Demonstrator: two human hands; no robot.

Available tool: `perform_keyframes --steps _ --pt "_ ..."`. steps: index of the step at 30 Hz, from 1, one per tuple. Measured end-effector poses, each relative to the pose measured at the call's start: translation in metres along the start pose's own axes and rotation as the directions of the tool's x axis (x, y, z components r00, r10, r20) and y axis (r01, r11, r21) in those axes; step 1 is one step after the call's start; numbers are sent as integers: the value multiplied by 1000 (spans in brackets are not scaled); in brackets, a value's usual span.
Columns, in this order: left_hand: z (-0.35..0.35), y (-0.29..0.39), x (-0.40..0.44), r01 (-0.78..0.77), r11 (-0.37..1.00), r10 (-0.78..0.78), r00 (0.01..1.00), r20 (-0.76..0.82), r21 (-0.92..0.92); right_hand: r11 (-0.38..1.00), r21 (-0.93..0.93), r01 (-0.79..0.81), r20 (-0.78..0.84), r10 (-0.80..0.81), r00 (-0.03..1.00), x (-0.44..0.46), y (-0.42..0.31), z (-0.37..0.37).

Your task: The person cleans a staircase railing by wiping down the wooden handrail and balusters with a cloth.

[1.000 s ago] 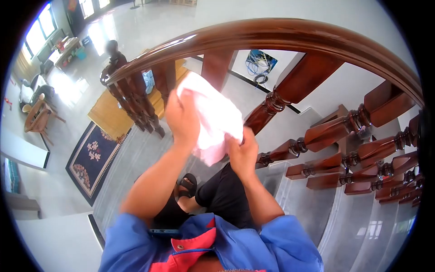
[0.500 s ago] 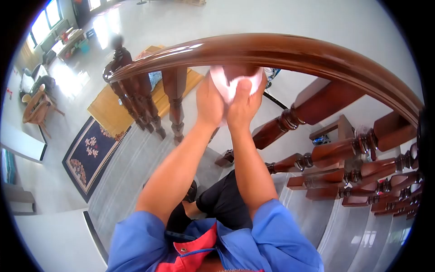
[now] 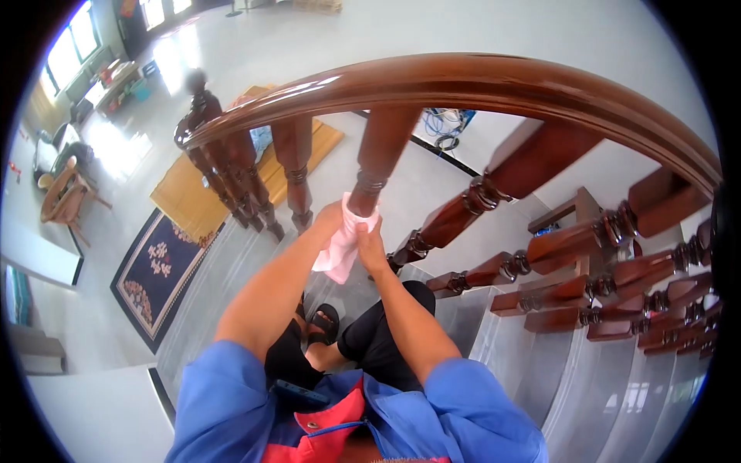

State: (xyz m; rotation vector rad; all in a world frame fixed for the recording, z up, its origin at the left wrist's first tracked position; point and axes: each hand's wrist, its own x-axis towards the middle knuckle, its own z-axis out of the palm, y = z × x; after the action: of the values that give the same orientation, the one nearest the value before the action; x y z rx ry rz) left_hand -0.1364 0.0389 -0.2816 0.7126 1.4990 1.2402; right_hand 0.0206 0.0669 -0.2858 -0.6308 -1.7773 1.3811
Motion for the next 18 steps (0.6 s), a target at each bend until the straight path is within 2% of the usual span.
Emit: perform_keyframes --steps 2,3,4,5,6,8,9,11,13,14,15,16,17,18 --pt "4 21 -15 68 996 -72 995 -64 -61 991 65 -118 51 115 992 -4 -29 -3" --pt "7 33 -27 60 997 -63 996 -56 -55 983 82 -164 -29 167 985 -5 -19 -2" --pt "11 45 -40 75 996 -67 985 -158 44 984 81 -156 -39 159 986 -10 -22 -4" --pt "15 52 -50 99 985 -60 963 -261 139 975 62 -214 -55 217 975 -17 -26 -6" --pt "18 52 -52 93 985 -52 965 -255 148 961 48 -274 -73 276 958 -24 -31 -6" --pt "26 50 -58 106 993 -119 887 -446 -54 959 91 -270 -131 280 951 -43 -52 -9" --pt "35 57 -69 75 993 -13 826 -563 87 934 174 -311 -92 330 939 -53 -59 -13" --pt "39 61 -82 124 982 -25 832 -555 142 884 299 -360 -55 392 918 -74 -71 -24" --pt "44 53 -86 171 965 -37 839 -543 199 889 304 -343 -96 387 917 -95 -80 -45" --pt "50 39 -85 40 935 82 942 -326 351 893 302 -334 -126 385 914 -105 -85 -58" --pt "55 20 -79 -123 878 176 982 -74 463 907 324 -269 -169 336 927 -113 -87 -71" --pt "76 -7 -67 -210 929 253 961 -109 305 917 343 -203 -214 287 934 -118 -92 -86" --pt "105 16 -99 -262 921 295 952 -80 287 902 373 -219 -241 322 916 -126 -123 -103" --pt "133 54 -138 -318 911 342 939 -48 262 921 327 -210 -297 311 903 -132 -114 -125"
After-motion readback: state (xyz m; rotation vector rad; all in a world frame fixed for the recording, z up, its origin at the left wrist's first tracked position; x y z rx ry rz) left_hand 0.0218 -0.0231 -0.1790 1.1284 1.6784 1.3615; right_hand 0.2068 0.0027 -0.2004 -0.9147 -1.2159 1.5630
